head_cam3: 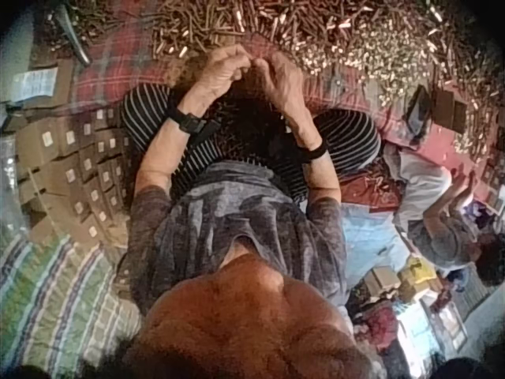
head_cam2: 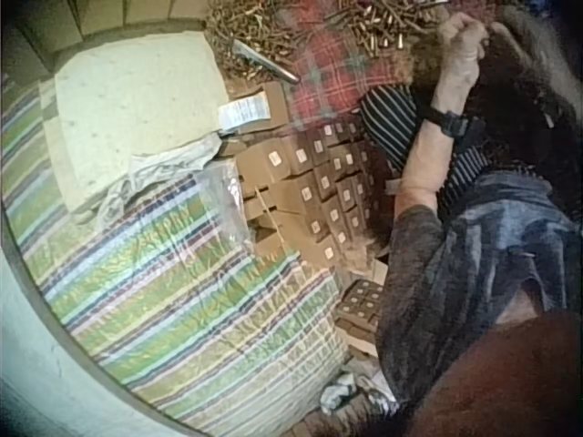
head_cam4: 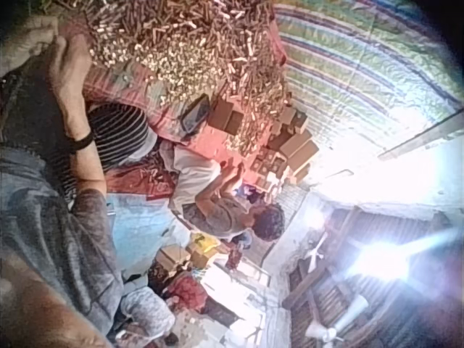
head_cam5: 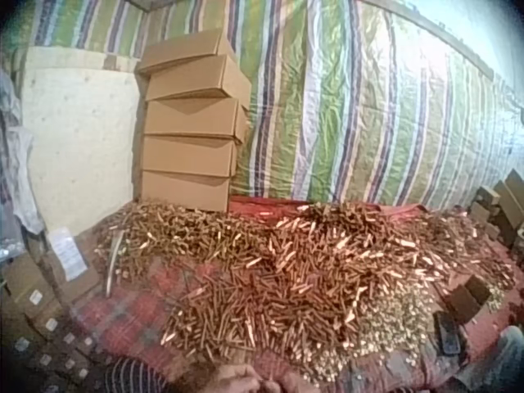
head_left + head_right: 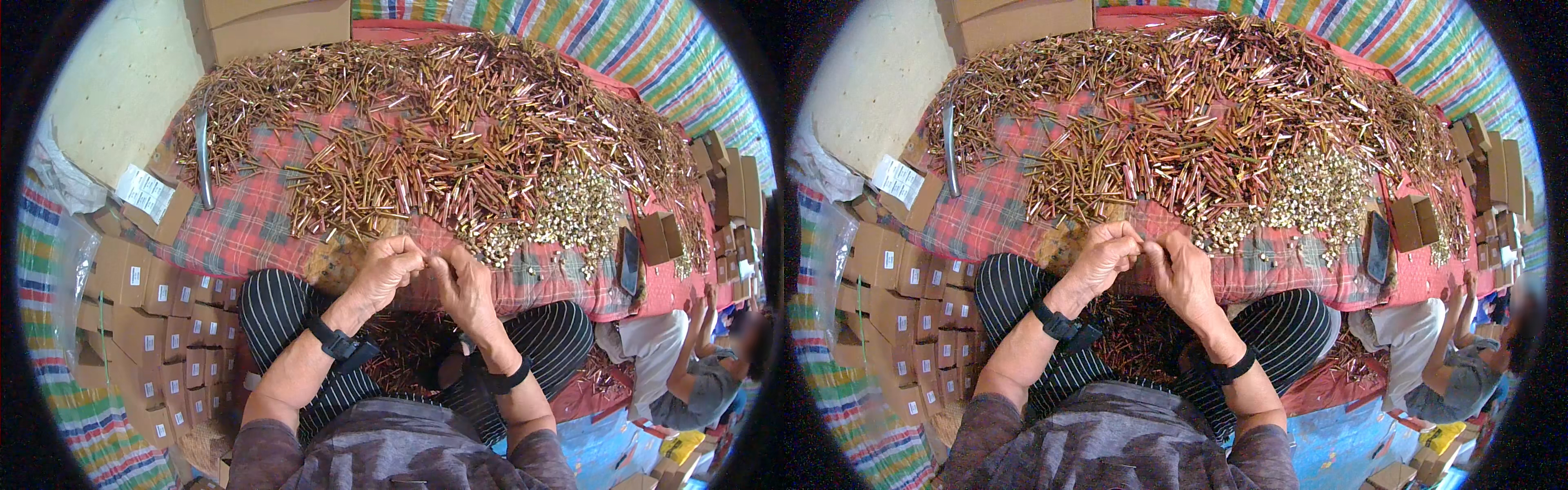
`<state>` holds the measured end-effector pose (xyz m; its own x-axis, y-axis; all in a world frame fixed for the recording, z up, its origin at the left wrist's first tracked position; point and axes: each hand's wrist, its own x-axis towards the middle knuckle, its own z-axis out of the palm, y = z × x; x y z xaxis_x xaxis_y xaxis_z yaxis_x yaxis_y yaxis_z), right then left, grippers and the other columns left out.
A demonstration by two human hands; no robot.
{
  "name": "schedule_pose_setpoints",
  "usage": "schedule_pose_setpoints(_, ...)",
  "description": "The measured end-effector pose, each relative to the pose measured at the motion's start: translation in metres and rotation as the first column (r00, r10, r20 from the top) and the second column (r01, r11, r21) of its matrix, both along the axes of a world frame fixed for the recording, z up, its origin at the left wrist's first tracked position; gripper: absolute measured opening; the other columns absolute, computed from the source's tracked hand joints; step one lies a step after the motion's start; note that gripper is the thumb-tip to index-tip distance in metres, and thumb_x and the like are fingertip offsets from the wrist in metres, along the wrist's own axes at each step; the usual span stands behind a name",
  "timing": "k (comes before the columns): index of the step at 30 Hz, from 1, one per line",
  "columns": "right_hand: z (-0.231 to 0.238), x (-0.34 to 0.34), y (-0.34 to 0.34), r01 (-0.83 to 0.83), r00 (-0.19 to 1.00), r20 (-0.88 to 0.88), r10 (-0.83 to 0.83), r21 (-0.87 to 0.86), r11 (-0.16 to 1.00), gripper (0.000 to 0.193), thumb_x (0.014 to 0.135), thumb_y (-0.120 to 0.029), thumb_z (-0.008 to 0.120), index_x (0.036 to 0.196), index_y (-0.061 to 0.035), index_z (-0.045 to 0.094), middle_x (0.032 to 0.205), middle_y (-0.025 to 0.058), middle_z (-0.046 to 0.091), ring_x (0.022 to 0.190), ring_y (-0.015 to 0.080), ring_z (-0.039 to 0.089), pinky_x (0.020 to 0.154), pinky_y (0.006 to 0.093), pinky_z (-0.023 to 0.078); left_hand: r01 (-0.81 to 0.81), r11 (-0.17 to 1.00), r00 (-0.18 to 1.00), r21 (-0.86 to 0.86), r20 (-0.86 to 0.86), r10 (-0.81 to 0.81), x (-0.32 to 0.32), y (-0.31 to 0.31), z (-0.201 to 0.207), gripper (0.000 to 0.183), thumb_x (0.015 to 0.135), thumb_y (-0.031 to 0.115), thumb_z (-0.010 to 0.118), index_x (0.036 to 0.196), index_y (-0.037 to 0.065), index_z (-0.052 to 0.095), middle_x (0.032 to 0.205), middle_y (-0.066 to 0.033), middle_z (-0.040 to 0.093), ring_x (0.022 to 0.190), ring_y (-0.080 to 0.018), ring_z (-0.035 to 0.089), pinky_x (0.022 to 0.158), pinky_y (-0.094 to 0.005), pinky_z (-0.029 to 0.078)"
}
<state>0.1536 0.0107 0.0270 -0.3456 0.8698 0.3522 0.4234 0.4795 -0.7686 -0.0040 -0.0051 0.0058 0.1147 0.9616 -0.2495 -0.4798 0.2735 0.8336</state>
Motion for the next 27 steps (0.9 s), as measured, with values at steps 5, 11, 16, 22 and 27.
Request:
schedule_pose_setpoints(5, -0.009, 0.003, 0.004, -0.082, 0.981, -0.193, -0.012, -0.471, 0.878, 0.024, 0.089, -0.021, 0.059, 0.079, -0.0002, 0.054, 0.064, 0.0085, 0.052, 0.055, 0.0198, 0.048, 0.052, 0.0319, 0.041, -0.025, 1.0, 0.999, 0.006, -0.029, 0.025, 0.002, 0.001, 0.003, 0.004, 0.078, 0.005, 0.058, 0.075, 0.005, 0.059, 0.061, 0.0012, 0.053, 0.049, -0.0029, 0.041, 0.044, -0.0171, 0.03)
schedule_pose_setpoints(11, 0.003, 0.0, 0.002, -0.185, 0.942, -0.324, -0.086, -0.715, 0.674, 0.028, 0.09, -0.022, 0.058, 0.074, -0.0008, 0.05, 0.06, 0.0121, 0.048, 0.051, 0.0206, 0.045, 0.049, 0.0348, 0.039, 0.001, 1.0, 0.999, 0.001, -0.037, -0.001, 0.001, 0.001, 0.0, 0.005, 0.079, 0.005, 0.059, 0.074, 0.006, 0.058, 0.061, 0.0025, 0.053, 0.048, -0.0019, 0.04, 0.043, -0.0166, 0.029)
schedule_pose_setpoints(16, 0.007, 0.001, 0.003, -0.007, 0.999, 0.03, 0.025, -0.5, 0.866, 0.021, 0.09, -0.02, 0.058, 0.082, -0.0007, 0.056, 0.068, 0.0149, 0.054, 0.058, 0.0232, 0.055, 0.053, 0.0344, 0.043, -0.008, 1.0, 1.0, -0.016, -0.021, 0.007, 0.001, 0.001, 0.001, 0.006, 0.079, 0.004, 0.058, 0.073, 0.005, 0.057, 0.064, 0.0005, 0.055, 0.048, -0.002, 0.038, 0.043, -0.0164, 0.028)
schedule_pose_setpoints(22, 0.0, 0.006, 0.008, -0.091, 0.995, -0.052, 0.08, -0.277, 0.957, 0.038, 0.093, -0.031, 0.052, 0.073, 0.0012, 0.057, 0.059, 0.0146, 0.053, 0.049, 0.0221, 0.049, 0.047, 0.0365, 0.038, 0.065, 0.997, 0.997, 0.028, -0.032, -0.064, -0.003, 0.0, -0.003, 0.006, 0.079, 0.007, 0.061, 0.077, 0.003, 0.06, 0.066, -0.0008, 0.057, 0.051, -0.0031, 0.042, 0.046, -0.0171, 0.032)
schedule_pose_setpoints(27, -0.003, 0.017, 0.018, 0.139, 0.971, 0.203, -0.123, -0.069, 0.988, 0.024, 0.087, -0.023, 0.058, 0.078, -0.0018, 0.062, 0.07, 0.0162, 0.061, 0.057, 0.0358, 0.055, 0.052, 0.0419, 0.043, 0.324, 0.93, 0.665, 0.174, -0.741, -0.092, -0.021, -0.006, 0.032, 0.011, 0.075, 0.007, 0.064, 0.085, 0.003, 0.068, 0.076, -0.0038, 0.064, 0.066, -0.0118, 0.06, 0.06, -0.0244, 0.047)
